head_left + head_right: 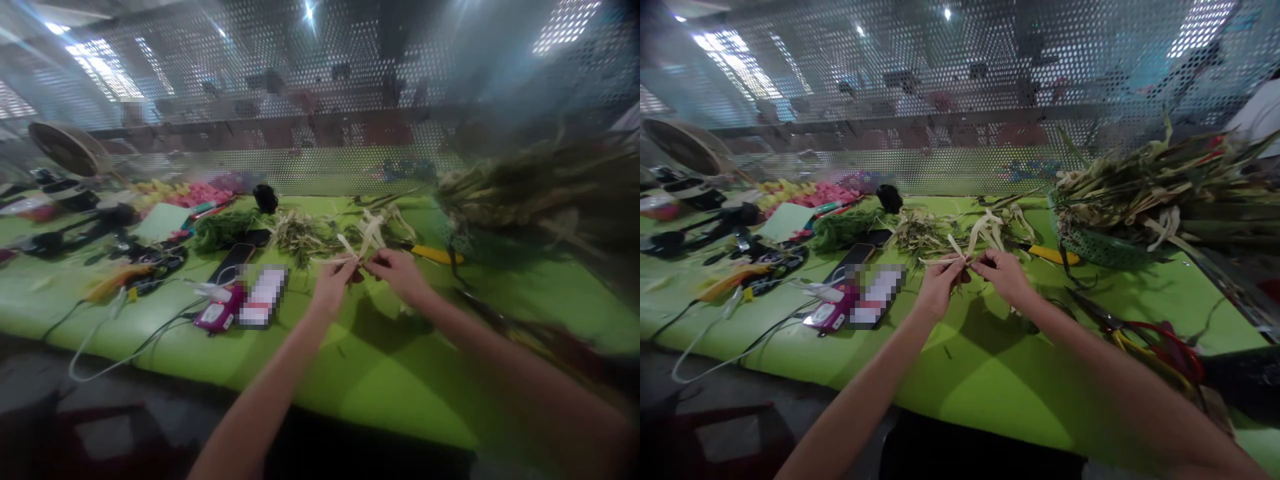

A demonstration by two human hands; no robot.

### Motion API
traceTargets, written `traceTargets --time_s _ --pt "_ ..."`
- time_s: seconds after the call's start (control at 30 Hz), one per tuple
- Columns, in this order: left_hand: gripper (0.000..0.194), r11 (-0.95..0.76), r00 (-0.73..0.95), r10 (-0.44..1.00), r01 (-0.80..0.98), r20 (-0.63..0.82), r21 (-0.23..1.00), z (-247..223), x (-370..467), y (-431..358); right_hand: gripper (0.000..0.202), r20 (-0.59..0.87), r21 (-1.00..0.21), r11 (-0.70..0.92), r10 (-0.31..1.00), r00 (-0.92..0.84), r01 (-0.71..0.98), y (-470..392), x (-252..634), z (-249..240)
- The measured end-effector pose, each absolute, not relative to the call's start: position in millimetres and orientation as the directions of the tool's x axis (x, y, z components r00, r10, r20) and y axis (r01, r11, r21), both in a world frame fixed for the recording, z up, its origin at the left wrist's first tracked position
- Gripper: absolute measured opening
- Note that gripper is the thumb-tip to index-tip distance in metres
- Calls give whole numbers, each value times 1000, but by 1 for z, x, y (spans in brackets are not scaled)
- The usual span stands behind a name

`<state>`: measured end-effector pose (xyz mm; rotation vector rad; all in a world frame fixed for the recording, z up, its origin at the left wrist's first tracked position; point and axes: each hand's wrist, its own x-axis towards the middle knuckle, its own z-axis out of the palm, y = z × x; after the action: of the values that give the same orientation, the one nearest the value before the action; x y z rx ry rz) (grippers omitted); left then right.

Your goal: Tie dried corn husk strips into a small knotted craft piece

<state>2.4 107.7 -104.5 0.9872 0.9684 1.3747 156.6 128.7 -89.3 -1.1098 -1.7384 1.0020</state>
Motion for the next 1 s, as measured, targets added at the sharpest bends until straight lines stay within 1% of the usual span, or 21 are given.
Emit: traceTargets --time_s 0.13,0.23,0.3,0.37,0.47,0.57,0.7,0.87,1.0 --pt "23 -73 -49 997 -390 58 918 -105 6 106 24 149 -941 240 926 -346 238 129 156 -90" --pt "21 -93 -41 996 -378 83 921 -107 6 107 29 175 -929 270 924 -341 253 129 157 -90" --pt "19 -119 -50 993 -276 109 954 -109 3 107 28 218 -910 311 922 -320 276 129 158 -90" --pt "15 -138 -49 990 -115 133 984 -109 1 108 27 250 -899 328 928 -275 291 129 159 -91" --pt "9 -173 -34 984 65 175 983 -108 -1 107 33 287 -901 324 944 -162 287 128 160 -90" --pt "6 -222 -20 974 132 226 966 -109 1 107 32 304 -913 323 946 -112 250 125 159 -88" --pt "9 -283 -9 956 218 292 934 -113 3 111 28 263 -921 294 953 -148 255 121 156 -86" --pt "12 -400 54 911 355 409 845 -115 3 110 26 254 -922 300 945 -204 243 123 159 -79" --pt "13 -423 98 903 376 419 824 -112 4 107 20 234 -932 285 946 -226 225 126 161 -76"
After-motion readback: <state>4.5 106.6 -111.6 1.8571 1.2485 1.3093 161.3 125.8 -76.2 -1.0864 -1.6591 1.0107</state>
